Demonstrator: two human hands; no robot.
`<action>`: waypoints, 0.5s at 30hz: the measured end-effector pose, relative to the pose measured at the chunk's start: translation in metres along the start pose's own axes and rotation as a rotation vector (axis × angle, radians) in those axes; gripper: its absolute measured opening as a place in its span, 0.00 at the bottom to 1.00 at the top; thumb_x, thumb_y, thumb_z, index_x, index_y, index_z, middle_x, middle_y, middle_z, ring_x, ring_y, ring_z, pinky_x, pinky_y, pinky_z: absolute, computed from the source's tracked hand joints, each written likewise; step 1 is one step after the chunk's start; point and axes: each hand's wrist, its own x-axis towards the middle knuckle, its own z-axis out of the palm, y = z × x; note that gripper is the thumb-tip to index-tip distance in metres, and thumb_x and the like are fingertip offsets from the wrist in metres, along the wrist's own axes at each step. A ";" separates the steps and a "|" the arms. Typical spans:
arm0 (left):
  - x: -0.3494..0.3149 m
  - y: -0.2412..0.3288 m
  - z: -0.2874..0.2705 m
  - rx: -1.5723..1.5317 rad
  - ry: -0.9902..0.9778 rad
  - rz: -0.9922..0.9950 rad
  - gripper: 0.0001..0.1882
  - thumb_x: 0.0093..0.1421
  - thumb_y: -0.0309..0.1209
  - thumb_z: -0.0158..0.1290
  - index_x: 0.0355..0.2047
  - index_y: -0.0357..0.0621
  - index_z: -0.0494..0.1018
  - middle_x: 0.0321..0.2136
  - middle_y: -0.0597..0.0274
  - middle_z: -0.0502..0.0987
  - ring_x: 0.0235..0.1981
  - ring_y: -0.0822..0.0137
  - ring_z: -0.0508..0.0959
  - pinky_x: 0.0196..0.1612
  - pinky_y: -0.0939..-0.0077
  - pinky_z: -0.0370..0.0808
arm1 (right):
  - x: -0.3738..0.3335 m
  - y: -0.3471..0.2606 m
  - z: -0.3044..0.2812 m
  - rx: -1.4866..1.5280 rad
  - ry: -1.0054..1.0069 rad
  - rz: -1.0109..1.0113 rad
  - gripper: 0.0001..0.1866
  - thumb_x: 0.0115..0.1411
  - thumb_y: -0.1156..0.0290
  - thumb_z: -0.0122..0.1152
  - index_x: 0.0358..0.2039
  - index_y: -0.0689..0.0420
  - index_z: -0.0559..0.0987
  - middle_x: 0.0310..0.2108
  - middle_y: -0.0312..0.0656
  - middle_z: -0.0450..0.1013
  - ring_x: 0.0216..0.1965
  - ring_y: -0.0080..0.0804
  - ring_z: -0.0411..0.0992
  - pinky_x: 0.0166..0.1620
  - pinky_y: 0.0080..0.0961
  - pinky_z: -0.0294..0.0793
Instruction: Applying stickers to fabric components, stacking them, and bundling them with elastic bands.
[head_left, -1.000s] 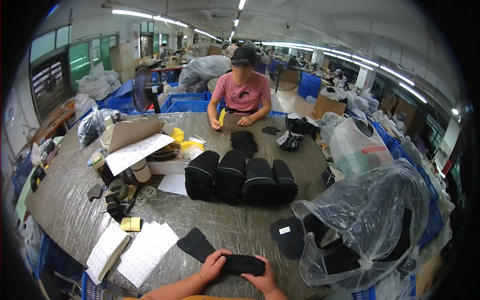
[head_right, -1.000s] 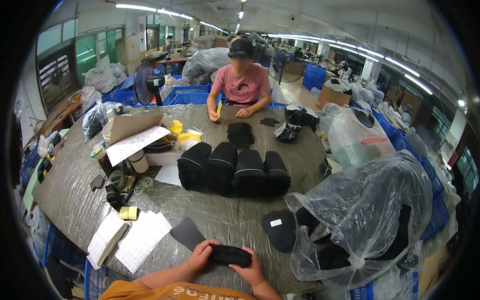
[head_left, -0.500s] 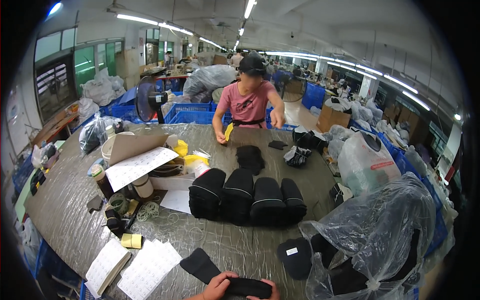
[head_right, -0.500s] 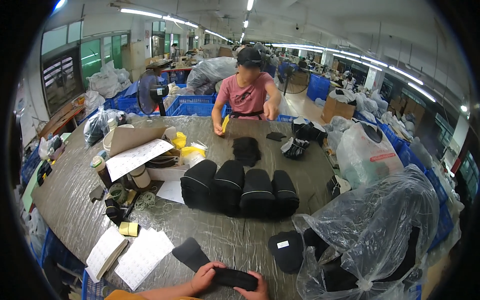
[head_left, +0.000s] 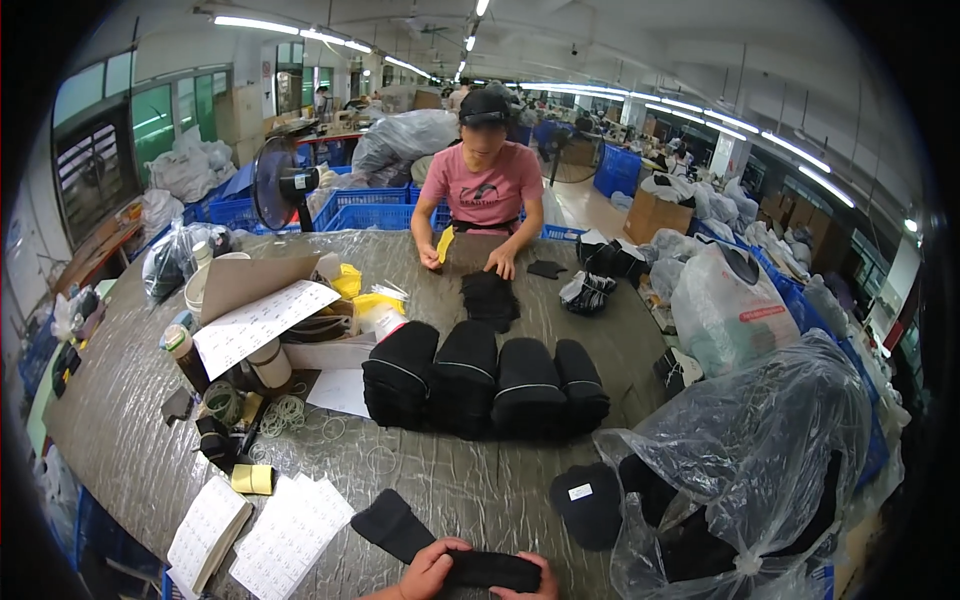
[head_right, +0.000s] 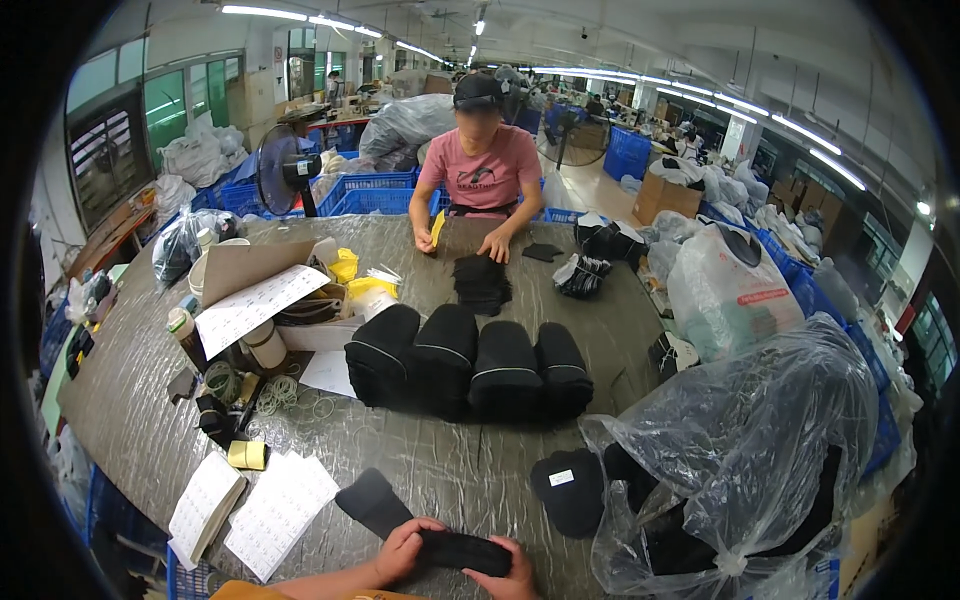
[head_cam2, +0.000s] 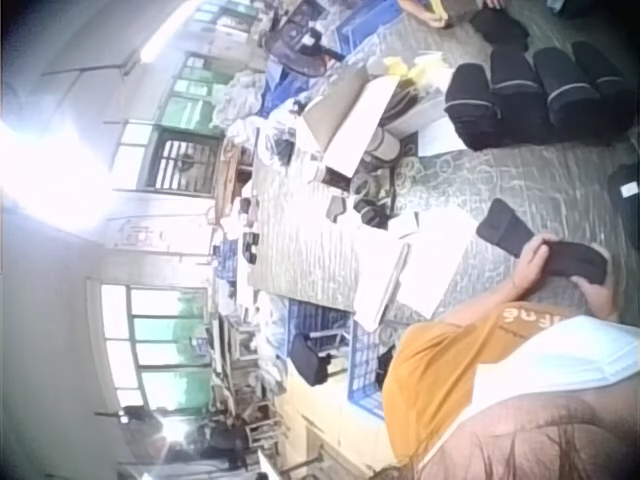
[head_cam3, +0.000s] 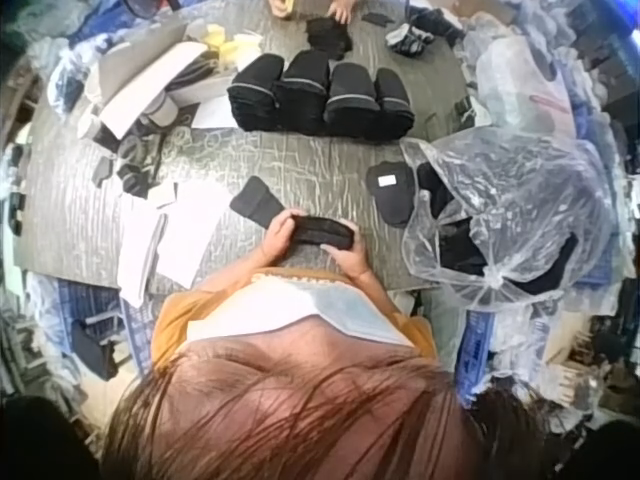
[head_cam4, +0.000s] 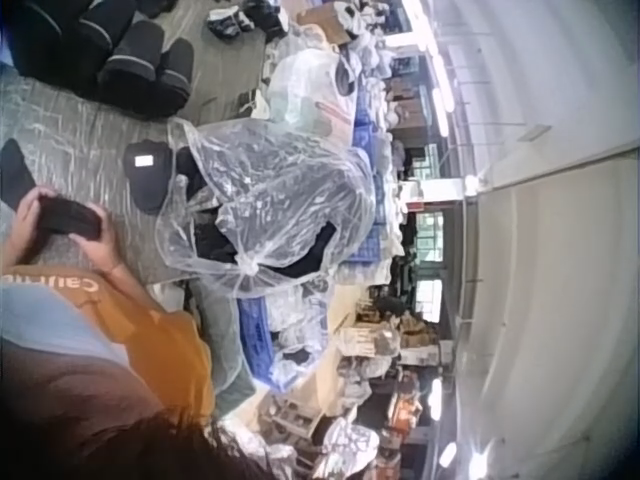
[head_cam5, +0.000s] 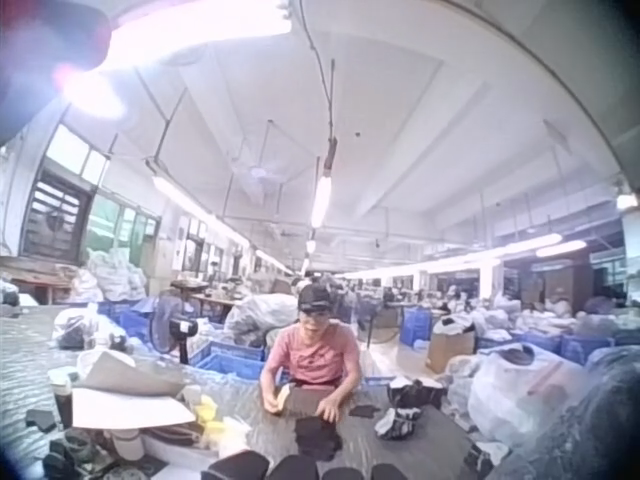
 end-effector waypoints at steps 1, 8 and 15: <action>0.000 0.000 0.000 0.016 0.002 0.004 0.25 0.66 0.47 0.42 0.45 0.33 0.70 0.45 0.52 0.74 0.49 0.60 0.73 0.56 0.65 0.65 | 0.000 -0.002 0.000 0.010 0.000 0.001 0.38 0.40 0.75 0.78 0.53 0.56 0.69 0.44 0.45 0.72 0.46 0.37 0.71 0.50 0.33 0.71; -0.002 -0.001 0.001 0.012 0.027 -0.020 0.24 0.66 0.46 0.42 0.45 0.33 0.70 0.45 0.53 0.73 0.49 0.61 0.72 0.57 0.66 0.65 | 0.002 -0.011 0.001 -0.002 0.007 -0.012 0.38 0.40 0.75 0.78 0.52 0.56 0.69 0.43 0.45 0.74 0.44 0.37 0.72 0.49 0.32 0.72; -0.001 -0.001 0.001 0.022 0.029 -0.011 0.24 0.66 0.45 0.42 0.45 0.34 0.70 0.45 0.54 0.74 0.50 0.61 0.72 0.57 0.66 0.64 | 0.008 0.003 -0.001 -0.094 -0.015 -0.173 0.41 0.35 0.69 0.83 0.50 0.55 0.68 0.42 0.45 0.72 0.42 0.37 0.74 0.46 0.32 0.74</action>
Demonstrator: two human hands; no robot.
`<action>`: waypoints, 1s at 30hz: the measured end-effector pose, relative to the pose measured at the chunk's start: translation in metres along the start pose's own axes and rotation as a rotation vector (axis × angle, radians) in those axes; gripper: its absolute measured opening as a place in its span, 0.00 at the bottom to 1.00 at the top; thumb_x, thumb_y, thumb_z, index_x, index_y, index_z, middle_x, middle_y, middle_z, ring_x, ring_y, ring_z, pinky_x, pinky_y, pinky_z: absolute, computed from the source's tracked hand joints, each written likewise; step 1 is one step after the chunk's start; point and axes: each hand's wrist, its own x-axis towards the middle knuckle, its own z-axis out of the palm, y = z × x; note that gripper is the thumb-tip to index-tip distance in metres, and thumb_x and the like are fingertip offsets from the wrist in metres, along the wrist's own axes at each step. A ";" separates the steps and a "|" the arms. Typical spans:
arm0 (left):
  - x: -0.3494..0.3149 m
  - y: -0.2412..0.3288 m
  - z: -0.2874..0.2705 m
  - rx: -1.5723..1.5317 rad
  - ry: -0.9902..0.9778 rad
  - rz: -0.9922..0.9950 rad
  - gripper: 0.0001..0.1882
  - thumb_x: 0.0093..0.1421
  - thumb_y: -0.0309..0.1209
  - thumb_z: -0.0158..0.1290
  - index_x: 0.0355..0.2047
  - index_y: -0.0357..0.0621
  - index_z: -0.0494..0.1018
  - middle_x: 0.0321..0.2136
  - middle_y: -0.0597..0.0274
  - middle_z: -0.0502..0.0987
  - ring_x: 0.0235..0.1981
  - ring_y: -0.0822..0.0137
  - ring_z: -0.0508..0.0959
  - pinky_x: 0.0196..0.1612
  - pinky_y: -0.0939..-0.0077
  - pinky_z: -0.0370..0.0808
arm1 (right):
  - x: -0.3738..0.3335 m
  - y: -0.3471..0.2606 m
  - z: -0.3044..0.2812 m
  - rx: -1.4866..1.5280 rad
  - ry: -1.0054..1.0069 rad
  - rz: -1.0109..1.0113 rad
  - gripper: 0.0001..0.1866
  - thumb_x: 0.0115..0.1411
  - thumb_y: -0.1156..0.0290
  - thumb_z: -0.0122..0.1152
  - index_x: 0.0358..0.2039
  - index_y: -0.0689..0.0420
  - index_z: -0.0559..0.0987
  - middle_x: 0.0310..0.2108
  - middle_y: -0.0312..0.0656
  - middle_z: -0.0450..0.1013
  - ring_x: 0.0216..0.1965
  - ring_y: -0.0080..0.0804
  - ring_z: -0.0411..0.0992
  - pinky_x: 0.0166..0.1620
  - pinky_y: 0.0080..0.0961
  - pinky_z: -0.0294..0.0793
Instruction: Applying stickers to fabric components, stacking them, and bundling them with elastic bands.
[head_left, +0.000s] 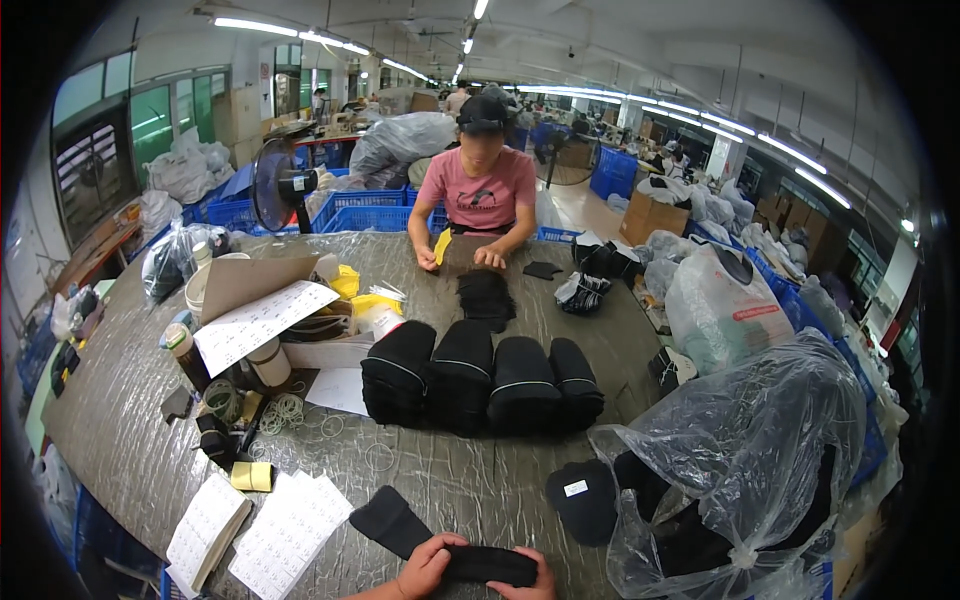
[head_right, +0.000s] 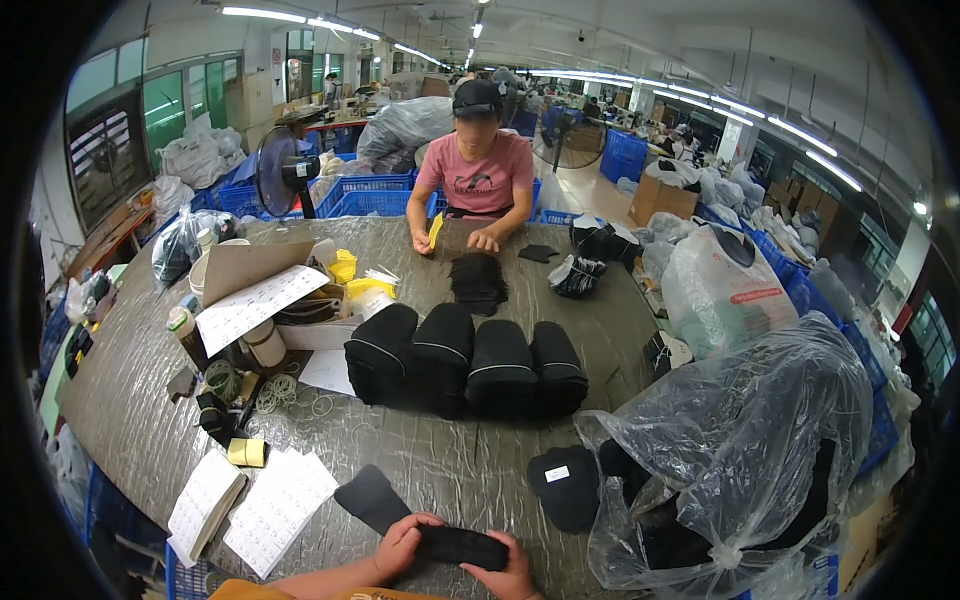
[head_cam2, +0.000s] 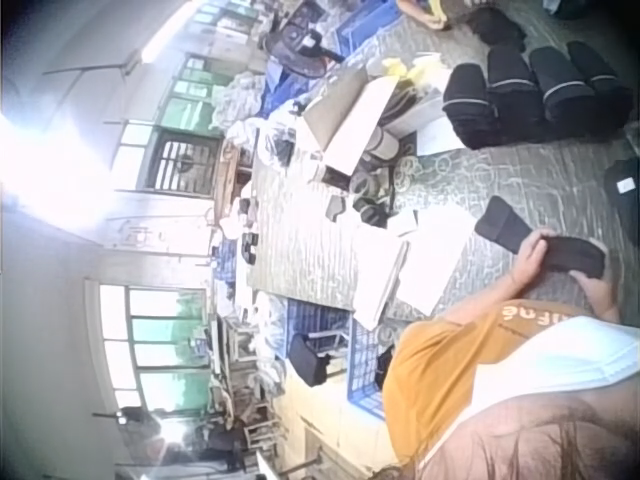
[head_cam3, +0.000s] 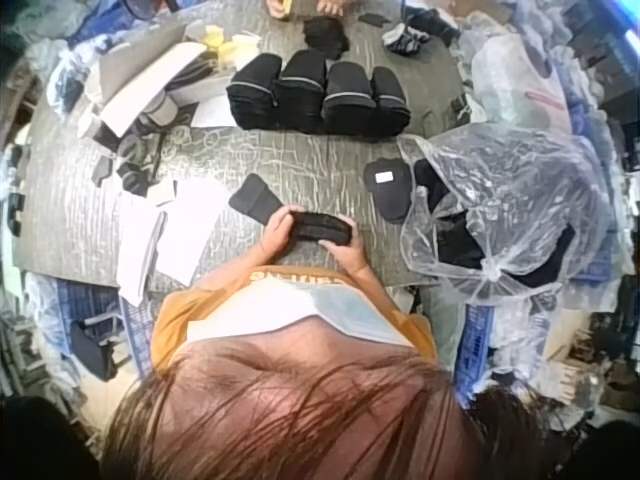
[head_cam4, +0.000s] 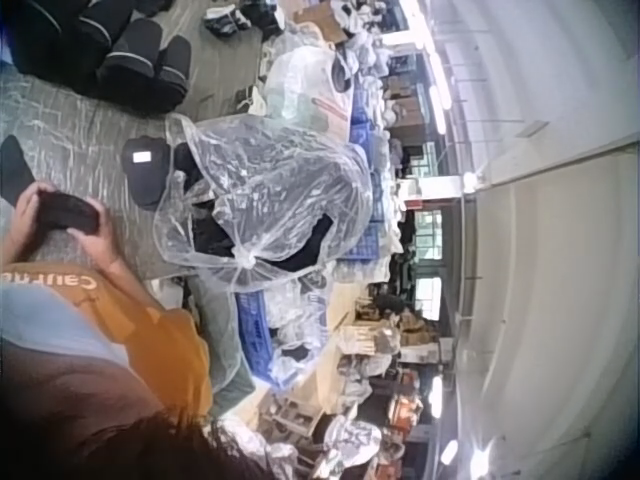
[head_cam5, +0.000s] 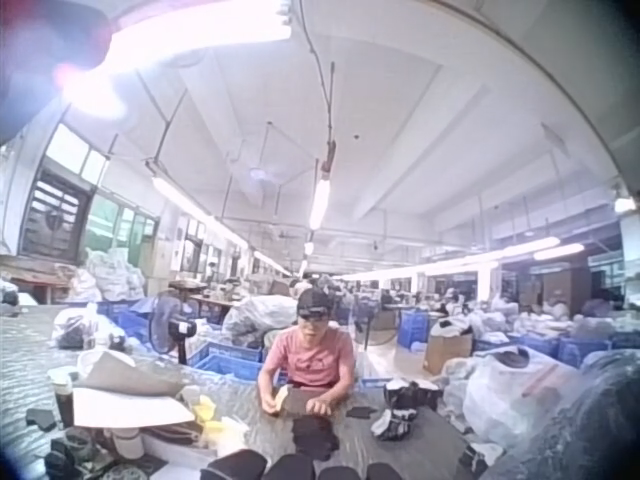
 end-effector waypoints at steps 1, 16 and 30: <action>0.000 0.000 0.000 0.024 0.007 0.008 0.24 0.66 0.45 0.42 0.45 0.34 0.70 0.45 0.54 0.74 0.50 0.61 0.72 0.57 0.66 0.64 | 0.001 -0.001 -0.001 0.001 -0.008 -0.008 0.41 0.35 0.69 0.83 0.50 0.55 0.68 0.42 0.45 0.72 0.42 0.36 0.74 0.45 0.32 0.74; 0.002 0.003 0.000 -0.038 -0.008 0.013 0.26 0.66 0.48 0.42 0.45 0.34 0.70 0.44 0.53 0.74 0.49 0.61 0.72 0.57 0.66 0.65 | -0.001 -0.017 0.003 0.115 0.014 0.163 0.38 0.39 0.75 0.78 0.52 0.57 0.69 0.43 0.46 0.74 0.45 0.38 0.73 0.48 0.33 0.72; 0.001 0.000 0.000 -0.023 0.001 0.013 0.26 0.65 0.49 0.43 0.44 0.34 0.70 0.43 0.54 0.73 0.48 0.62 0.72 0.55 0.68 0.65 | -0.002 -0.008 0.003 0.145 0.020 0.154 0.38 0.39 0.75 0.78 0.52 0.56 0.69 0.42 0.46 0.75 0.44 0.37 0.74 0.48 0.31 0.73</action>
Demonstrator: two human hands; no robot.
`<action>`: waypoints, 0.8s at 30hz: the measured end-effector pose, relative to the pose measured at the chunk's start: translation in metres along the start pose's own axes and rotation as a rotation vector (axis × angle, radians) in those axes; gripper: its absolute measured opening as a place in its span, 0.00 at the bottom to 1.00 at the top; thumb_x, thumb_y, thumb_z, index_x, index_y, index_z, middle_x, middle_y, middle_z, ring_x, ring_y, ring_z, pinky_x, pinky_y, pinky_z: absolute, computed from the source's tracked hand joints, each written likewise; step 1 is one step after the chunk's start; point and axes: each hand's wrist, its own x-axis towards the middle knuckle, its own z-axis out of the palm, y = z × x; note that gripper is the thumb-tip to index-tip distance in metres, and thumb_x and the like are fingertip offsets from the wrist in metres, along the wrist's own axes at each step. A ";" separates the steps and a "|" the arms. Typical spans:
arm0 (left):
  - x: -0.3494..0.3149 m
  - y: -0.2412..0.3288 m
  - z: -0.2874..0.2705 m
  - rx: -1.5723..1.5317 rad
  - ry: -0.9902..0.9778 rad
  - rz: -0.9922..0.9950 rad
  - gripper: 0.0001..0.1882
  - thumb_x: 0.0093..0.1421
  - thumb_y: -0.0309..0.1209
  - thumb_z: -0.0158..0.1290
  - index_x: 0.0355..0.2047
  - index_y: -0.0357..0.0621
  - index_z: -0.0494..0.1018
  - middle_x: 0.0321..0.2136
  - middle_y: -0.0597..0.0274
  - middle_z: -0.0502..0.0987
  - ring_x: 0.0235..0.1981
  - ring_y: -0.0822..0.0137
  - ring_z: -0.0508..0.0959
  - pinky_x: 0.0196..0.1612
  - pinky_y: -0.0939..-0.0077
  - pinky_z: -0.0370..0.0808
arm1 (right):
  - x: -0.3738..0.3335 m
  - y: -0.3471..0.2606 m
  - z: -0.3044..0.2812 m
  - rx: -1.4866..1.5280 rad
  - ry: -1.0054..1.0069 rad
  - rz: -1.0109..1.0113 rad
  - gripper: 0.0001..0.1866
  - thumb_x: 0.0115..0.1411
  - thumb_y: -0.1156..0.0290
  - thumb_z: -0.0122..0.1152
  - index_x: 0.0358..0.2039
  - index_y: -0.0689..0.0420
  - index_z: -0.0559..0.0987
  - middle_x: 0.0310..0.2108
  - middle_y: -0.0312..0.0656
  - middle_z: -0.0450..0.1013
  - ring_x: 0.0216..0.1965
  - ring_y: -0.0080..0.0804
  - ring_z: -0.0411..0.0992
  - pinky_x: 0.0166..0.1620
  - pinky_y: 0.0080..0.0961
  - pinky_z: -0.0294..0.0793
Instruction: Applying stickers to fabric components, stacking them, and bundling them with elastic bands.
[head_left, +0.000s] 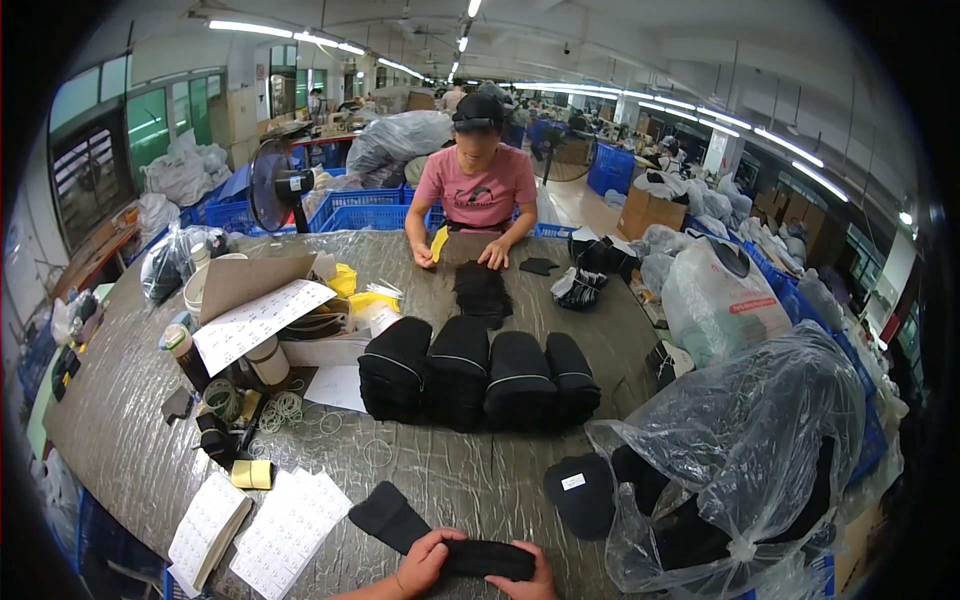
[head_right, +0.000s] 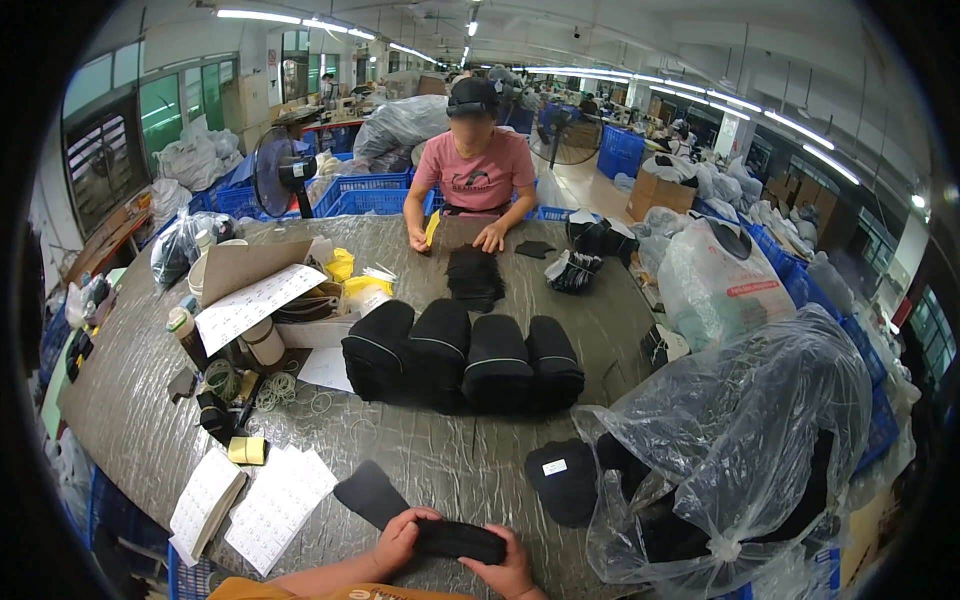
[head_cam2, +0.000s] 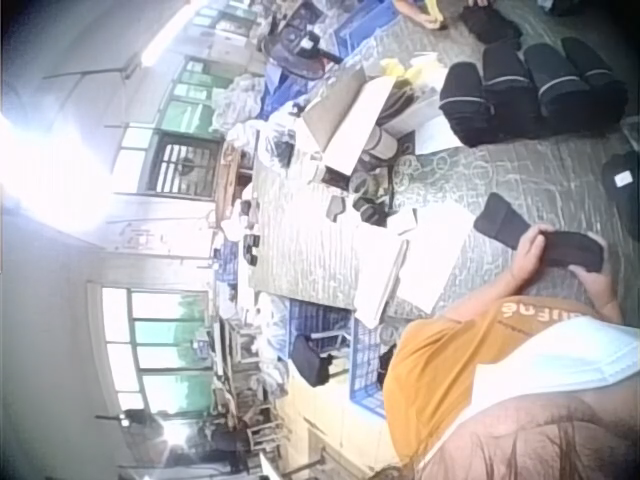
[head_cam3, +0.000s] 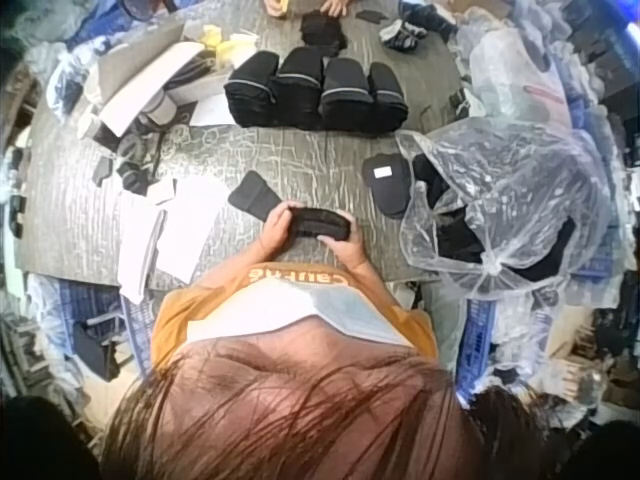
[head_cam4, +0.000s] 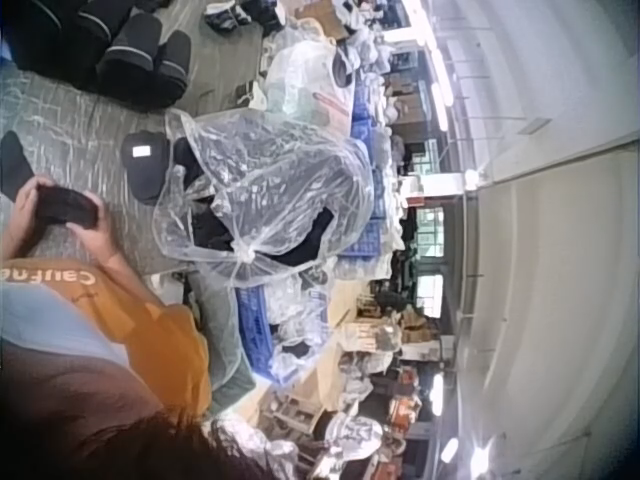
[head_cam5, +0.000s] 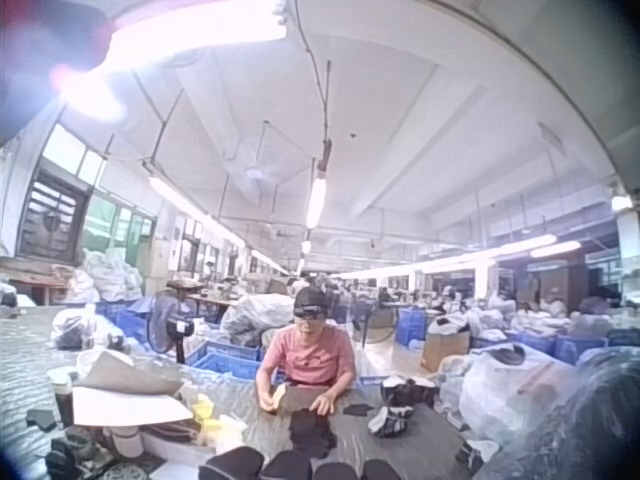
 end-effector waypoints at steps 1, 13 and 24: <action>0.001 0.000 0.000 0.004 0.001 0.000 0.26 0.65 0.49 0.43 0.44 0.34 0.70 0.43 0.54 0.73 0.48 0.62 0.72 0.55 0.68 0.65 | 0.000 0.002 0.000 -0.015 -0.001 -0.008 0.40 0.38 0.75 0.79 0.53 0.56 0.69 0.43 0.46 0.75 0.44 0.37 0.74 0.48 0.31 0.73; 0.021 0.072 0.007 0.877 -0.266 0.428 0.43 0.53 0.56 0.56 0.57 0.34 0.61 0.51 0.47 0.69 0.54 0.49 0.68 0.60 0.58 0.60 | 0.007 -0.001 -0.002 -0.111 -0.019 -0.192 0.38 0.37 0.72 0.80 0.49 0.55 0.69 0.40 0.43 0.73 0.42 0.38 0.74 0.46 0.31 0.73; 0.022 0.083 0.046 1.434 -0.486 0.358 0.36 0.51 0.50 0.58 0.52 0.38 0.65 0.41 0.52 0.72 0.41 0.54 0.74 0.46 0.61 0.70 | 0.009 -0.008 -0.005 -0.152 -0.003 -0.268 0.40 0.35 0.76 0.76 0.52 0.54 0.68 0.43 0.46 0.71 0.45 0.44 0.72 0.49 0.35 0.72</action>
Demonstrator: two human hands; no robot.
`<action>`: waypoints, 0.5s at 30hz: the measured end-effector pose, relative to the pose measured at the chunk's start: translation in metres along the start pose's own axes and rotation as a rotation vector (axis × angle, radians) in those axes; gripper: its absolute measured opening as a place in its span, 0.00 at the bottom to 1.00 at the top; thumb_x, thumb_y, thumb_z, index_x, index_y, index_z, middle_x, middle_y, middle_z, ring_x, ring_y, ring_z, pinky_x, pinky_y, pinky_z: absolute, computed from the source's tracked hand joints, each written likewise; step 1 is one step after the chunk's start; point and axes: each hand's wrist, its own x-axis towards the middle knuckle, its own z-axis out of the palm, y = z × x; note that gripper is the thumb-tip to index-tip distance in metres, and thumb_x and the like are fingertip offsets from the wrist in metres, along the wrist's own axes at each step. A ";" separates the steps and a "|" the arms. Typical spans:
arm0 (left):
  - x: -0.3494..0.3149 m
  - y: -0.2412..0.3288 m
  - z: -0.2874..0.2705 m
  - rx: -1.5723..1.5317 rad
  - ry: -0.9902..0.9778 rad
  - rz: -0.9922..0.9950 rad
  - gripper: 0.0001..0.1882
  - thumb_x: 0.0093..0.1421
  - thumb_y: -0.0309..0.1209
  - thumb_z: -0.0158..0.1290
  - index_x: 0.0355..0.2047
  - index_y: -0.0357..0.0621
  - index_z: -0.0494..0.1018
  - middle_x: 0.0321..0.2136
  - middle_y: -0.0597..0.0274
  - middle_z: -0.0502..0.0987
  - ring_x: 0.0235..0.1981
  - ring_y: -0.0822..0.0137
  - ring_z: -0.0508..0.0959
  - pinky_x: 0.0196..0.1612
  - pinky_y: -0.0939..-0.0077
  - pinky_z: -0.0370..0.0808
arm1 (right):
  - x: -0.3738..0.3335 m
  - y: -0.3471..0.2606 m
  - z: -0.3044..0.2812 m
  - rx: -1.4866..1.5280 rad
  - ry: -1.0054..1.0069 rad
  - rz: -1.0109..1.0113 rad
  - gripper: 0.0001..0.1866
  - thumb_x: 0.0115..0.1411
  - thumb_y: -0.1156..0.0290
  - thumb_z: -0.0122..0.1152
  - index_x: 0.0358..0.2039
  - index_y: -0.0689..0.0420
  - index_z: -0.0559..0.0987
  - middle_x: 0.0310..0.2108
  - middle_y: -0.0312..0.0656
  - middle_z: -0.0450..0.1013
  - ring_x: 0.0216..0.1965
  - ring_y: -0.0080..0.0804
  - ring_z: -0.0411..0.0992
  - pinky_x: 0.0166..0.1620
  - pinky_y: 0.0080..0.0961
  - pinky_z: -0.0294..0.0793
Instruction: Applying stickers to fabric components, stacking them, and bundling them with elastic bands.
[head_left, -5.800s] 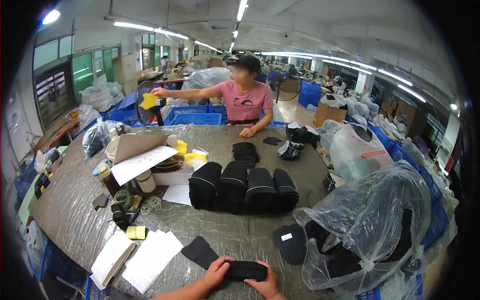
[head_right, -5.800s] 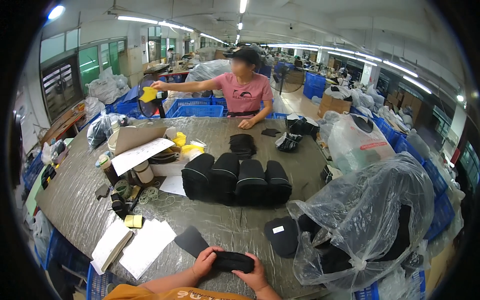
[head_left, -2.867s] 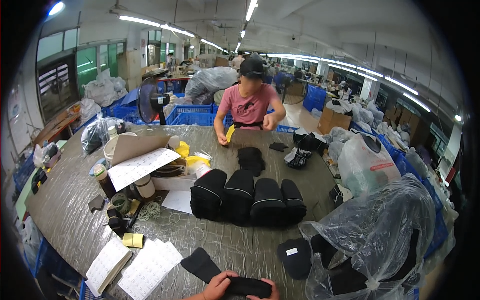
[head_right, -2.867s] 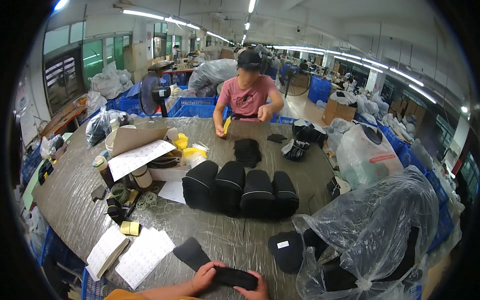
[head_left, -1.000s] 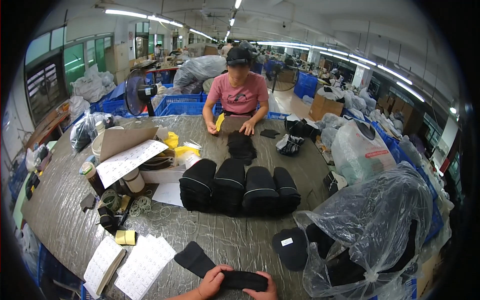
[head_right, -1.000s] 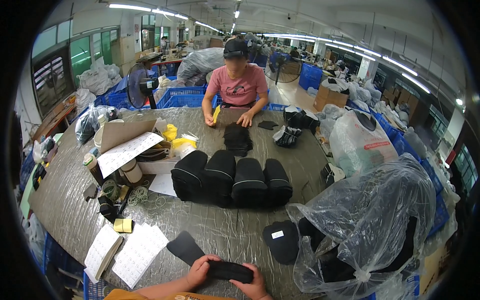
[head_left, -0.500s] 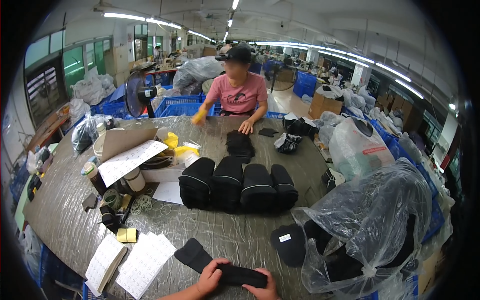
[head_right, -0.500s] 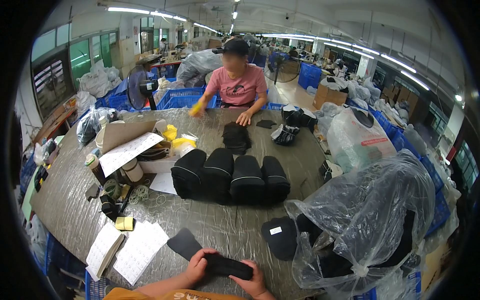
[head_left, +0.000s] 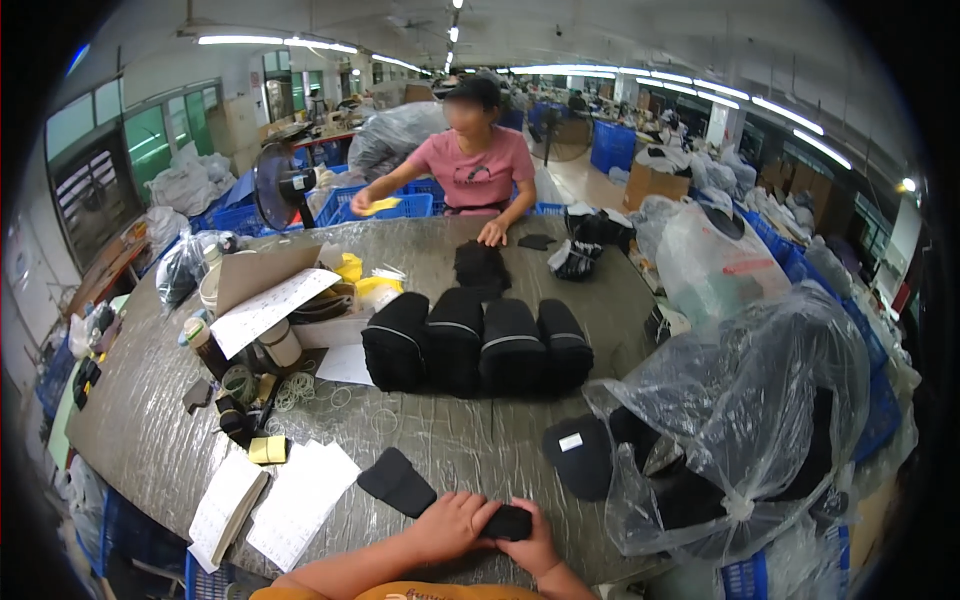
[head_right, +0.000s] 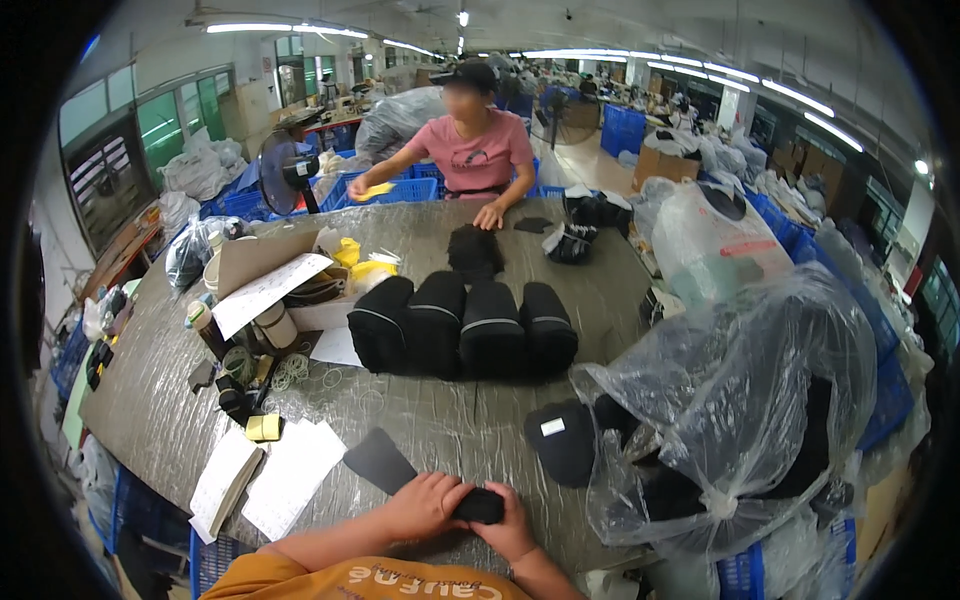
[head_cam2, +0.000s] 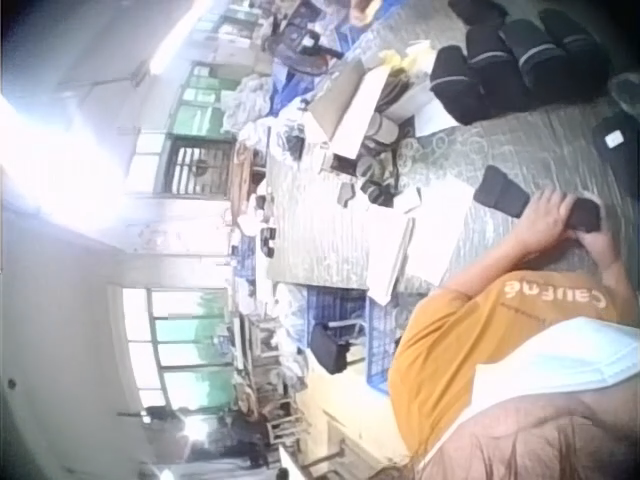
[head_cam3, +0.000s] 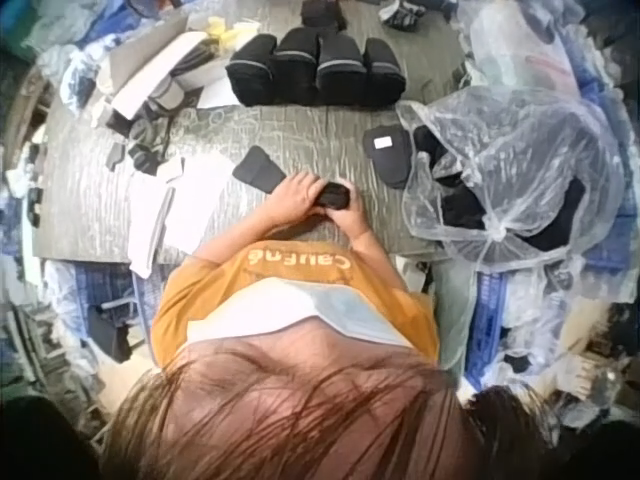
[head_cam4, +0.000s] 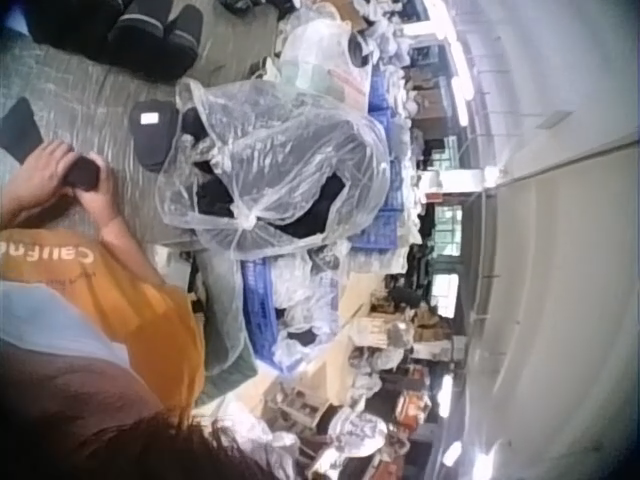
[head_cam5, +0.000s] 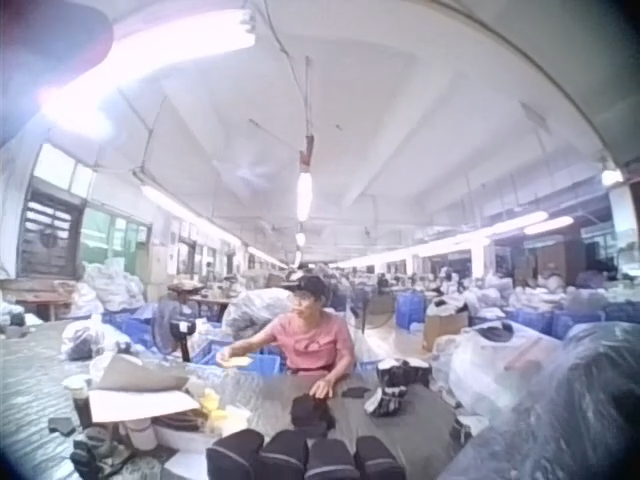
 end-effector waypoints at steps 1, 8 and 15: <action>0.002 -0.003 0.001 -0.034 0.042 0.014 0.33 0.49 0.48 0.60 0.50 0.40 0.67 0.39 0.52 0.73 0.39 0.53 0.75 0.42 0.62 0.72 | -0.001 0.002 0.000 0.002 -0.009 0.024 0.40 0.36 0.76 0.75 0.53 0.54 0.68 0.43 0.46 0.71 0.45 0.44 0.72 0.49 0.35 0.72; 0.032 -0.068 -0.030 -0.664 0.118 -0.602 0.35 0.57 0.46 0.58 0.55 0.32 0.64 0.47 0.35 0.73 0.47 0.42 0.75 0.49 0.61 0.73 | 0.044 -0.024 -0.039 -0.209 0.250 -0.061 0.37 0.41 0.69 0.77 0.51 0.59 0.69 0.47 0.50 0.69 0.50 0.48 0.67 0.53 0.38 0.67; 0.054 -0.130 -0.001 -0.169 0.003 -0.856 0.35 0.57 0.46 0.58 0.55 0.29 0.63 0.45 0.37 0.74 0.44 0.43 0.76 0.50 0.58 0.71 | 0.111 0.014 -0.085 -0.599 0.260 0.135 0.28 0.46 0.72 0.70 0.49 0.58 0.71 0.47 0.50 0.69 0.51 0.51 0.66 0.55 0.41 0.65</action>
